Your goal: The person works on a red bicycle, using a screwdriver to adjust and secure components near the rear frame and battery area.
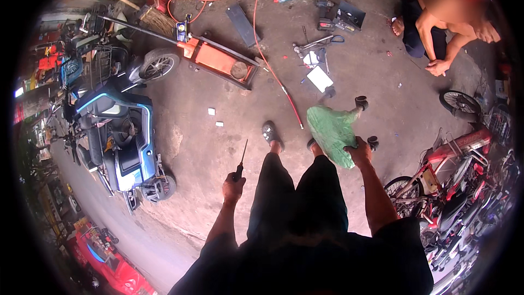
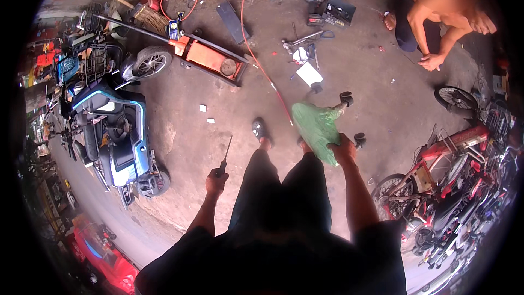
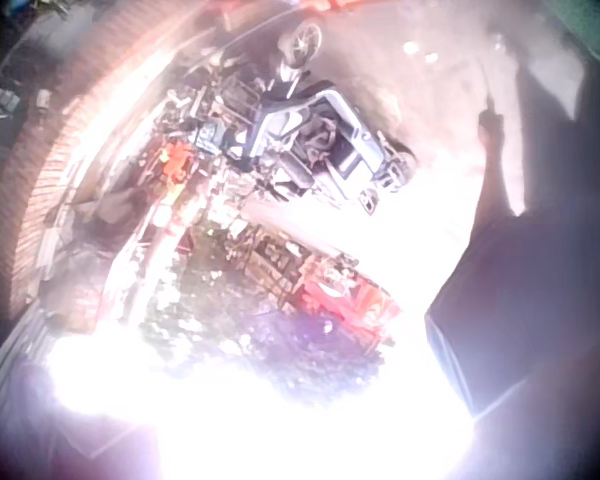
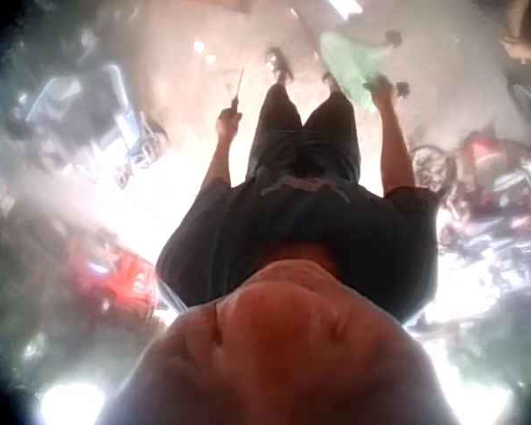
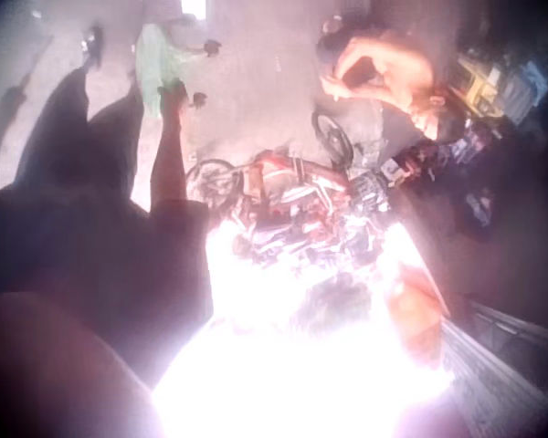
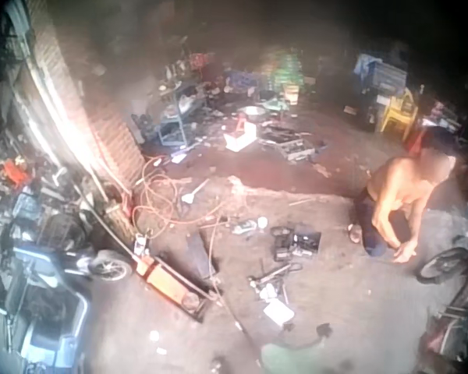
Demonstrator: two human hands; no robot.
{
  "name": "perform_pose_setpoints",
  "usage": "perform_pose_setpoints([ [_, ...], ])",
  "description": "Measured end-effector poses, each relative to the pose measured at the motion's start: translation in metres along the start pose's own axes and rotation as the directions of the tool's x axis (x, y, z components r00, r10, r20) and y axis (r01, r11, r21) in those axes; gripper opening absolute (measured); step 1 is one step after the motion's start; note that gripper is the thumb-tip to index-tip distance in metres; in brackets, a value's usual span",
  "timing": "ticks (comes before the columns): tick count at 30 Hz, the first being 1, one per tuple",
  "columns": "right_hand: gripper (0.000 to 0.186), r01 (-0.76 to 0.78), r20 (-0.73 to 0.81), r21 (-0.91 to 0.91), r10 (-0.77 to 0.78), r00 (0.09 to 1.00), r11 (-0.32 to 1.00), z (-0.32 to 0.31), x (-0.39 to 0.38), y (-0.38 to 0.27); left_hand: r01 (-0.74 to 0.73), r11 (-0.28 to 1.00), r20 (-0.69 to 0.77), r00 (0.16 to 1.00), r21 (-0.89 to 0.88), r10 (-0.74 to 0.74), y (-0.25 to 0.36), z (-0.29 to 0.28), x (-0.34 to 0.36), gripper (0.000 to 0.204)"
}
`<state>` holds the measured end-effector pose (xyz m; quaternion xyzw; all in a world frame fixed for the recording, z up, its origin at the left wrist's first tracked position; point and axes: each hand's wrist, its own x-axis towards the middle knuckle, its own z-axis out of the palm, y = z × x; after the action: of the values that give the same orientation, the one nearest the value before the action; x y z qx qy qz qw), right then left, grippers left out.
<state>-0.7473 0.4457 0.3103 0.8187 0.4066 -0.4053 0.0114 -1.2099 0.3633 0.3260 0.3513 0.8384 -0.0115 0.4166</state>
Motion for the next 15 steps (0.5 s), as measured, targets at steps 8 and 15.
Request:
perform_pose_setpoints([
  [8,0.046,0.272,0.355,0.357,-0.399,0.845,0.894,0.205,0.082,-0.146,0.048,0.849,-0.098,0.988,-0.526,-0.116,-0.050,-0.004,0.021,0.031],
  [15,0.051,0.159,0.662,0.513,-0.507,0.551,0.843,0.377,0.141,-0.268,0.283,0.676,-0.168,0.837,-0.680,-0.520,-0.078,0.006,0.027,0.028],
])
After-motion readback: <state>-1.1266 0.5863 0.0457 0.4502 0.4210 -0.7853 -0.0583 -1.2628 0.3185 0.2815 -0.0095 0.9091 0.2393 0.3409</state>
